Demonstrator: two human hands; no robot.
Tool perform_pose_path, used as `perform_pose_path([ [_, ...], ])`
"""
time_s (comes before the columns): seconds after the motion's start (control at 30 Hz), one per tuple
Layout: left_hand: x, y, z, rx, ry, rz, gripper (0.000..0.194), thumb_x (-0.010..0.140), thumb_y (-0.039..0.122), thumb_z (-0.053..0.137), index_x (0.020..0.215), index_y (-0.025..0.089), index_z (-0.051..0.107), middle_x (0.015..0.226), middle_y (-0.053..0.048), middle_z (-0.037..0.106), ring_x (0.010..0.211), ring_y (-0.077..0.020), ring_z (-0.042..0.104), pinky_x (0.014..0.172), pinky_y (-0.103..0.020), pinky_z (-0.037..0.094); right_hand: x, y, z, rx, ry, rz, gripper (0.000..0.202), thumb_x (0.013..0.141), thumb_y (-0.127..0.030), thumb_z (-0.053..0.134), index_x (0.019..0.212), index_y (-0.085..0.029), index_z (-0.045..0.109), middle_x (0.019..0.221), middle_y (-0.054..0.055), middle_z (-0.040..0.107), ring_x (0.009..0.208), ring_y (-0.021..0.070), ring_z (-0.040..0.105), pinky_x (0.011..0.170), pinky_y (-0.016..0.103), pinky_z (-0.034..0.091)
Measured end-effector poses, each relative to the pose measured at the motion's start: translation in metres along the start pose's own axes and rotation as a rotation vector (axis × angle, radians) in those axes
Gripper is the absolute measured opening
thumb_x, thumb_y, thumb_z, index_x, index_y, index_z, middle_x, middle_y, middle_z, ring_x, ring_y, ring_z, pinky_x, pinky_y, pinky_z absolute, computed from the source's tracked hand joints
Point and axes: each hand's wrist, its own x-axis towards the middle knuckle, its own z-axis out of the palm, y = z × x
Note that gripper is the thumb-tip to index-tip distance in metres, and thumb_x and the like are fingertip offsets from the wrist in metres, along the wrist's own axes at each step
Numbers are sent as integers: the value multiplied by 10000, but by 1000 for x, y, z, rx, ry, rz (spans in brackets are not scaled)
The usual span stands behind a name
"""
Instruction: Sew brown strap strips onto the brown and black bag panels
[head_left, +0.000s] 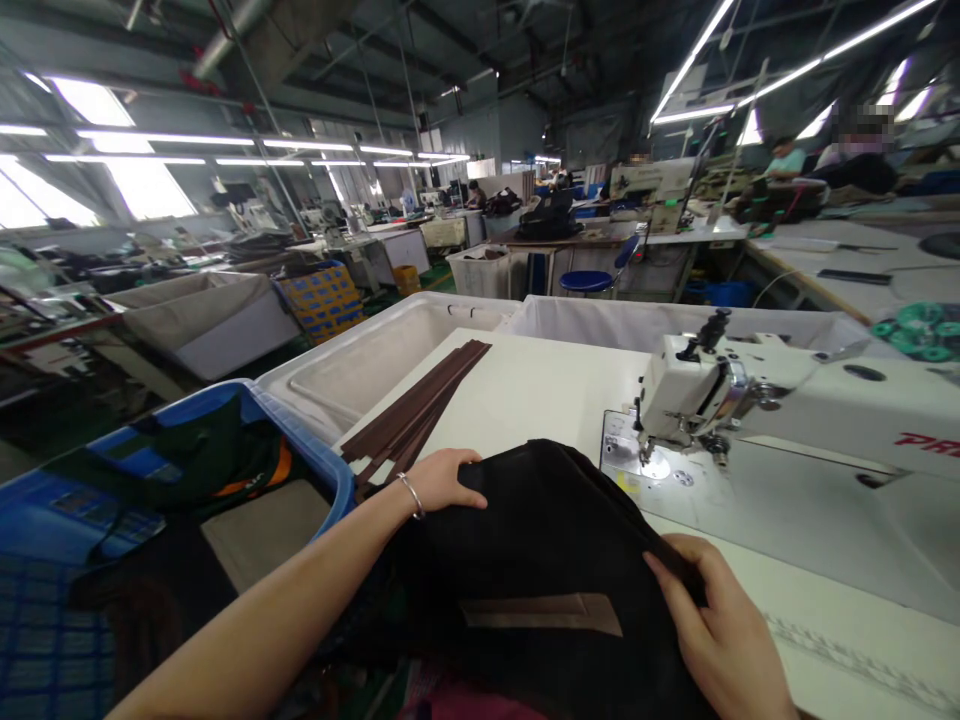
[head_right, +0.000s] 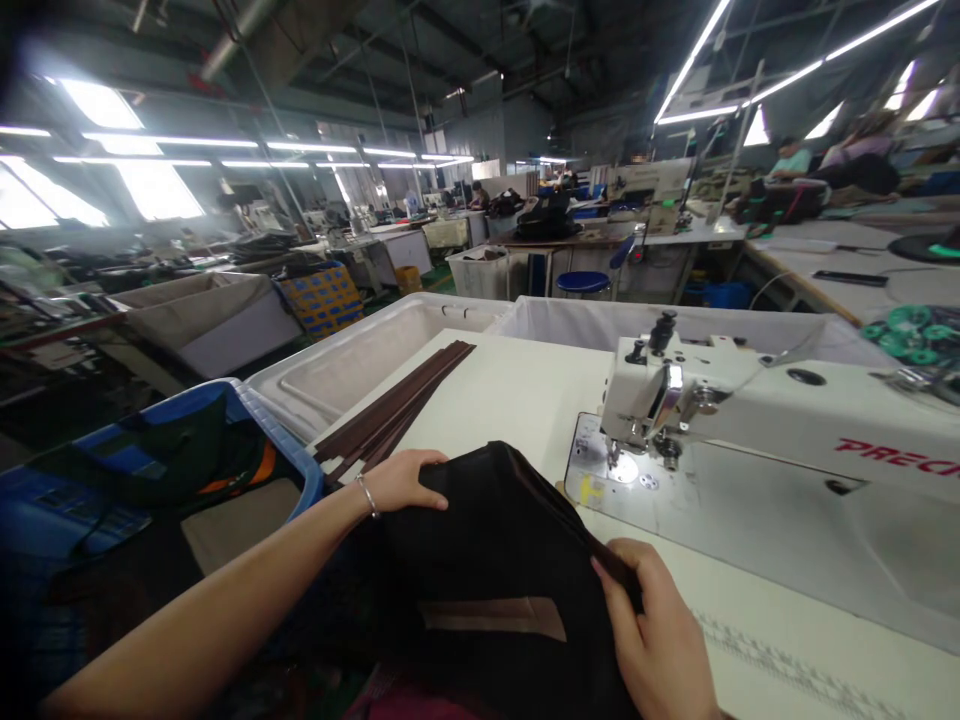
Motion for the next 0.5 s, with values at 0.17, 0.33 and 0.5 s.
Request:
perform_pose_path([
  [0.17,-2,14,-1,-135,-204,98,345,688,456,729,891,184,667,896,7,673,833,-188,623,739,-241,464,-8,2,-9,100,-42,85,336,860,-520,505,1097,-282,508,1067,10,649,962,211,631,781,283,524],
  [0.33,-22,57,-42,-188,-350,178,322,753,364,694,1026,203,640,933,25,691,855,-178,631,738,-217,460,-14,-8,-31,268,-185,200,490,781,-544,616,1183,-275,537,1121,17,666,976,233,649,773,269,569],
  [0.5,-28,128,-93,159,-150,390,185,931,345,492,1014,267,637,954,31,671,920,-176,616,829,-258,426,-40,3,-62,59,-9,105,453,731,-572,622,1049,-253,675,1077,46,689,989,307,648,769,342,592],
])
